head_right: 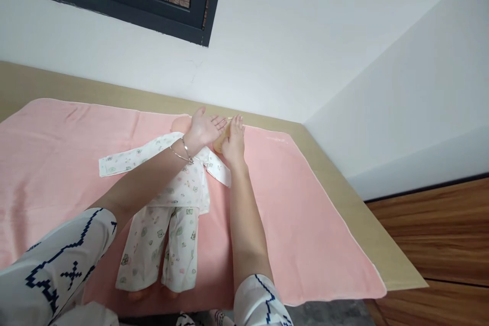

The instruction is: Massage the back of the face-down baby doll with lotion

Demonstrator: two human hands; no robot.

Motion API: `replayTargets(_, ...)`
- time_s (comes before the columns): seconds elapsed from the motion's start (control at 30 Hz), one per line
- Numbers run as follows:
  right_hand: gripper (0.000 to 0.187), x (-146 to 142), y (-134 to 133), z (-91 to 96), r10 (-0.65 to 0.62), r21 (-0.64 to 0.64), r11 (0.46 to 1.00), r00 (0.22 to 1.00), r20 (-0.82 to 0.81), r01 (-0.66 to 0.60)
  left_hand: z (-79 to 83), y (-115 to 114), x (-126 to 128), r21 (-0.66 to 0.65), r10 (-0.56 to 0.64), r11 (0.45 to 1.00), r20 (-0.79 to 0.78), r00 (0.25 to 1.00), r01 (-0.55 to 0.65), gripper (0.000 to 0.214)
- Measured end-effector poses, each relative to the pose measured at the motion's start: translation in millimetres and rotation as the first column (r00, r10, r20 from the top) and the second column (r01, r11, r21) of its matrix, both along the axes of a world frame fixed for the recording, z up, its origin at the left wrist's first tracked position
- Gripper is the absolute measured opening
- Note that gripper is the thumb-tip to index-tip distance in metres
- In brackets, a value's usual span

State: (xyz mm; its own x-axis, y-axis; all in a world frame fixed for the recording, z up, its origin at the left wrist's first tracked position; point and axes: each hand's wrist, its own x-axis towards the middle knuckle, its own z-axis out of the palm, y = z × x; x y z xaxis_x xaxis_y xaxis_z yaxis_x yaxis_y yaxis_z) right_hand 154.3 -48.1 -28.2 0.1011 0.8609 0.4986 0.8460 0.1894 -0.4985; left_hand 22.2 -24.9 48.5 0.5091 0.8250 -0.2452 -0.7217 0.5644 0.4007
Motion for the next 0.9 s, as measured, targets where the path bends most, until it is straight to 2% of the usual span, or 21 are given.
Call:
replayTargets(0.2, 0.077, 2, 6, -4.3, 0.027, 0.007, 1.000, 0.993, 0.114, -0.028, -2.2, 7, 11, -0.060, -0.012, 0.998, 0.052, 0.999, 0.015, 0.079)
replayTargets(0.4, 0.069, -4, 2, 1.1, -0.048, 0.022, 0.999, 0.970, 0.238, 0.044, -6.7, 6, -8, 0.000, -0.031, 1.000, 0.034, 0.999, 0.031, 0.072)
replayTargets(0.57, 0.067, -14, 5, 8.2, -0.118, 0.018, 0.993, 0.970, 0.212, 0.117, -9.0, -28, -46, 0.032, -0.062, 0.997, -0.027, 0.998, 0.063, 0.064)
replayTargets(0.73, 0.068, -34, 6, 12.9, -0.216, -0.021, 0.975, 0.965, 0.151, 0.221, -5.9, -73, -91, -0.043, -0.111, 0.994, -0.178, 0.978, 0.105, 0.057)
replayTargets(0.9, 0.068, -37, 3, 8.7, -0.202, -0.005, 0.979, 0.973, 0.112, 0.204, -1.1, -94, -122, -0.018, -0.094, 0.996, -0.223, 0.970, 0.092, 0.053)
